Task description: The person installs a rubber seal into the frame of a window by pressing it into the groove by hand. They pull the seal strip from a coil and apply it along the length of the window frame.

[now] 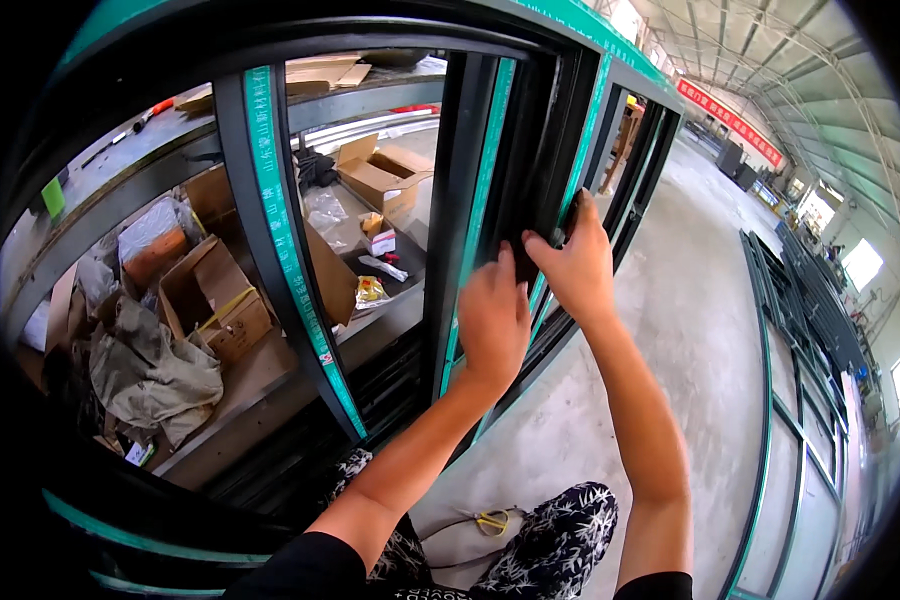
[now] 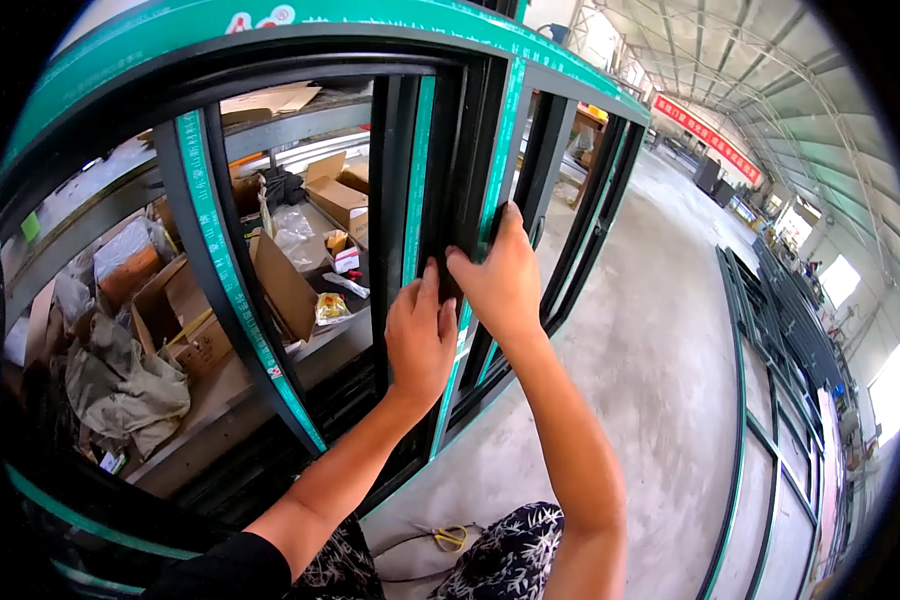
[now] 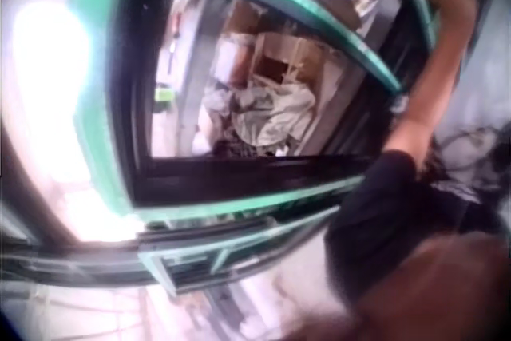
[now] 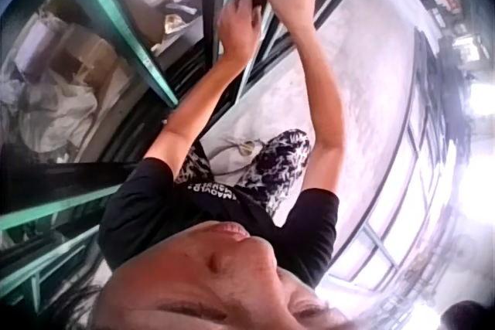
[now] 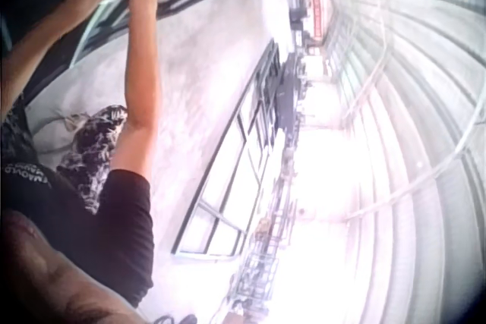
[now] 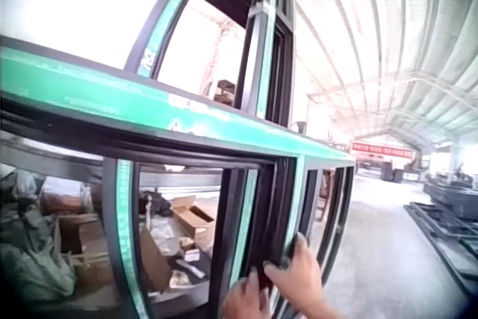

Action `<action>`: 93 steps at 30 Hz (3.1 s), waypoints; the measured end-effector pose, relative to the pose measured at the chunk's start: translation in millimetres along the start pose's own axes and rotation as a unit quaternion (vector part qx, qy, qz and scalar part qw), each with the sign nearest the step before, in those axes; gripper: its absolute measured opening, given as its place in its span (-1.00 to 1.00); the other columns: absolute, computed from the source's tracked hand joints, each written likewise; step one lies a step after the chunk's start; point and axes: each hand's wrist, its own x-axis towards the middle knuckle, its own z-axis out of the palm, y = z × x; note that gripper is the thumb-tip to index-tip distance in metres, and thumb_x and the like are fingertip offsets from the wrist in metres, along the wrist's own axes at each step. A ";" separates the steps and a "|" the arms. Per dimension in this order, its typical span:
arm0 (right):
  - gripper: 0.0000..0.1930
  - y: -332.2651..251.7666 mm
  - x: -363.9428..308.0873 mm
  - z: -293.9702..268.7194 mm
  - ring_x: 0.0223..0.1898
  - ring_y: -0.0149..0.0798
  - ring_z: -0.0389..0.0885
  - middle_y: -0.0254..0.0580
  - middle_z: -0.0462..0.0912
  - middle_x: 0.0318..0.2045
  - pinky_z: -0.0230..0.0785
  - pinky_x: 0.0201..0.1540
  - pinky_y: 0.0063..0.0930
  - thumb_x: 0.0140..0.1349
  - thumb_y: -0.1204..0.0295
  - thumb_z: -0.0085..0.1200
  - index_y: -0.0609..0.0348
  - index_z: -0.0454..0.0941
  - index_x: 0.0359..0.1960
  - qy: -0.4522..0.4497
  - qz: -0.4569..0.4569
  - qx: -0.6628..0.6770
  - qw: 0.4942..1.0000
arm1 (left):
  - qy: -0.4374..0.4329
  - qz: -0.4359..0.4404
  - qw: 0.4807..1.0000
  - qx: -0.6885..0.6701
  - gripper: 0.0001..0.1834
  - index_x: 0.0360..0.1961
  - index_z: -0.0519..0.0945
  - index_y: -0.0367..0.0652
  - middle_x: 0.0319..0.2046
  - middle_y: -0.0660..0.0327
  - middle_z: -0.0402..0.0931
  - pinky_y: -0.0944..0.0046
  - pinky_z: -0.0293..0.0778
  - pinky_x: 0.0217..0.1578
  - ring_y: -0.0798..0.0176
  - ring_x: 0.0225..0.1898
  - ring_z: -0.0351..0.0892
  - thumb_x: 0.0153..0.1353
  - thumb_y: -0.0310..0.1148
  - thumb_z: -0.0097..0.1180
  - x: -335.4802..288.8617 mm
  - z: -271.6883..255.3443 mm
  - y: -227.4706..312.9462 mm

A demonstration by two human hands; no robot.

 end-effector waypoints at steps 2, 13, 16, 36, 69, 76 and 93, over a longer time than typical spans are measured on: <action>-0.23 2.5 1.8 -1.3 -0.09 0.33 0.64 0.32 0.65 -0.18 0.50 -0.05 -0.03 0.02 0.29 0.33 0.45 0.27 0.22 -0.001 -0.024 0.002 1.000 | 0.021 -0.010 0.999 -0.030 -0.59 0.12 0.56 -0.27 -0.29 -0.04 0.56 -0.09 0.47 -0.25 -0.19 -0.25 0.56 0.23 -0.48 0.22 -1.2 2.4 -6.2; -0.16 21.1 4.5 0.3 0.00 0.33 0.61 0.38 0.61 -0.08 0.49 0.04 -0.05 0.05 0.31 0.37 0.49 0.21 0.30 -0.018 -0.060 0.073 0.995 | 0.114 0.096 0.983 0.105 -0.68 -0.04 0.63 -0.15 -0.25 0.06 0.60 0.03 0.51 -0.16 -0.09 -0.20 0.58 0.17 -0.39 0.34 66.2 -32.3 17.8; -0.19 28.3 6.1 0.8 -0.01 0.26 0.63 0.34 0.62 -0.10 0.48 0.05 -0.09 0.06 0.27 0.37 0.49 0.28 0.27 -0.015 -0.049 0.109 0.993 | 0.093 0.041 0.994 0.050 -0.46 0.09 0.52 -0.23 -0.10 0.08 0.55 0.13 0.48 -0.04 0.05 -0.08 0.53 0.12 -0.32 0.44 88.7 -23.9 9.1; -0.27 22.8 4.9 12.0 -0.15 0.33 0.67 0.36 0.67 -0.19 0.55 -0.11 0.02 0.09 0.13 0.34 0.49 0.42 0.15 0.055 -0.042 0.051 0.996 | -0.219 -0.305 0.774 -0.510 -0.32 0.22 0.42 -0.26 0.01 0.16 0.59 0.16 0.46 0.10 0.24 0.03 0.57 0.18 -0.20 0.46 99.7 9.7 -29.0; -0.28 12.4 -3.9 27.2 -0.27 0.26 0.68 0.27 0.64 -0.29 0.58 -0.25 -0.05 0.10 0.17 0.29 0.59 0.37 0.11 0.143 -0.077 -0.005 0.987 | -0.173 -0.239 0.831 -0.472 -0.53 0.12 0.55 -0.19 -0.03 0.29 0.62 0.33 0.43 0.08 0.38 0.01 0.57 0.36 -0.10 0.29 88.5 15.4 -39.4; -0.26 5.6 -3.4 35.1 -0.20 0.24 0.68 0.24 0.65 -0.22 0.58 -0.18 -0.06 0.08 0.14 0.29 0.55 0.39 0.14 0.131 -0.080 0.011 0.988 | -0.121 -0.331 0.799 -0.487 -0.16 0.34 0.25 -0.39 0.10 0.13 0.56 0.21 0.42 0.17 0.24 0.10 0.55 0.22 -0.17 0.42 89.2 11.7 -48.9; -0.28 13.8 -16.0 17.7 -0.08 0.27 0.65 0.30 0.64 -0.09 0.53 0.00 -0.09 0.01 0.33 0.30 0.47 0.36 0.20 0.042 -0.045 0.078 0.995 | -0.210 -0.283 0.730 -0.586 -0.56 0.13 0.53 -0.24 -0.05 0.18 0.64 0.25 0.52 0.04 0.29 -0.04 0.63 0.28 -0.34 0.31 86.0 5.8 -41.9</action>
